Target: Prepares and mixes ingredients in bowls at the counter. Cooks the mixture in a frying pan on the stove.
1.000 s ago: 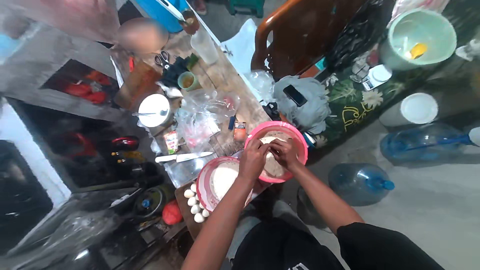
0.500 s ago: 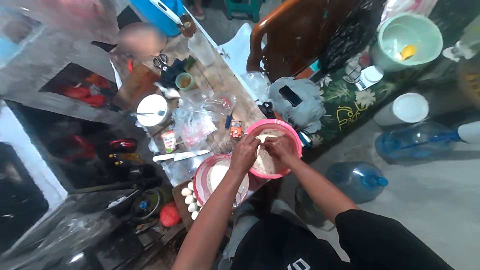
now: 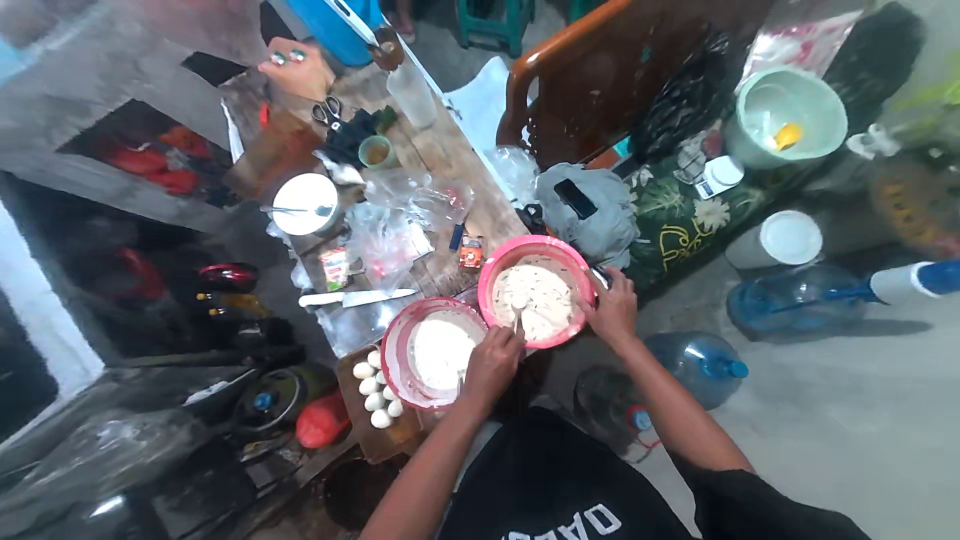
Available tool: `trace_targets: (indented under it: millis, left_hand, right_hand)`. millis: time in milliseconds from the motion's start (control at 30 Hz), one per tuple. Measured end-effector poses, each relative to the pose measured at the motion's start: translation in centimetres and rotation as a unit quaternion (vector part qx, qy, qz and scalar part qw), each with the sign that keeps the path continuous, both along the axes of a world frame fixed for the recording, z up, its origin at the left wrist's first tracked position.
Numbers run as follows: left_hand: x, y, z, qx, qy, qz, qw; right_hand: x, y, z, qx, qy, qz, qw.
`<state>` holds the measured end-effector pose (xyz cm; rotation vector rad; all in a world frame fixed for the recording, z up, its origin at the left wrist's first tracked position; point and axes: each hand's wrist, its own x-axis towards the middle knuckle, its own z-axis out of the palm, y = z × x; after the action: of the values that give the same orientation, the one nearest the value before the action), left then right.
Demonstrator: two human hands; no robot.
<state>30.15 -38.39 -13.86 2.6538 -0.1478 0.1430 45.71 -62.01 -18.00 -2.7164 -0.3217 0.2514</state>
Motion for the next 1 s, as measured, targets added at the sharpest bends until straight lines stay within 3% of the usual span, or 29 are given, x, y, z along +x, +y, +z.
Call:
trace_targets:
  millis: [233, 333, 433, 533, 600, 633, 733, 833, 900, 1000]
  left_hand:
    - [-3.1, -1.5, -2.8, -0.02, 0.037, 0.029, 0.999]
    - [-3.8, -1.8, -2.6, -0.023, 0.075, 0.064, 0.995]
    - [-4.6, -2.0, -2.4, -0.036, 0.116, 0.098, 0.988]
    - [-5.8, -2.3, -2.5, -0.111, 0.136, 0.161, 0.971]
    - [-6.3, -2.4, -2.2, -0.225, 0.175, 0.226, 0.931]
    - [-6.2, -2.4, -1.8, -0.303, 0.205, 0.265, 0.892]
    - [-5.3, -2.7, -1.6, -0.528, 0.273, 0.359, 0.72]
    - [-4.3, -3.1, -1.5, -0.621, 0.286, 0.381, 0.623]
    - [-3.8, -3.2, -1.2, -0.634, 0.287, 0.386, 0.605]
    - [-2.6, -3.1, -0.9, -0.611, 0.289, 0.384, 0.629]
  right_hand:
    - [1.9, -1.2, 3.1, 0.002, 0.147, -0.031, 0.989]
    - [3.8, -0.9, 4.0, -0.045, 0.111, -0.005, 0.993]
    - [4.4, -1.2, 4.4, -0.081, 0.055, 0.131, 0.987]
    - [3.3, -2.8, 3.8, -0.177, 0.033, 0.3, 0.937]
    - [2.8, -4.5, 3.5, -0.21, 0.021, 0.349, 0.913]
    - [2.7, -5.2, 3.7, -0.217, 0.022, 0.356, 0.909]
    - [2.3, -5.9, 4.7, -0.227, -0.001, 0.36, 0.905]
    - [2.5, -4.9, 5.7, -0.185, -0.055, 0.296, 0.935]
    - [3.4, -3.4, 5.2, -0.149, -0.03, 0.221, 0.963]
    - [5.2, -1.5, 2.9, -0.031, 0.039, 0.125, 0.991]
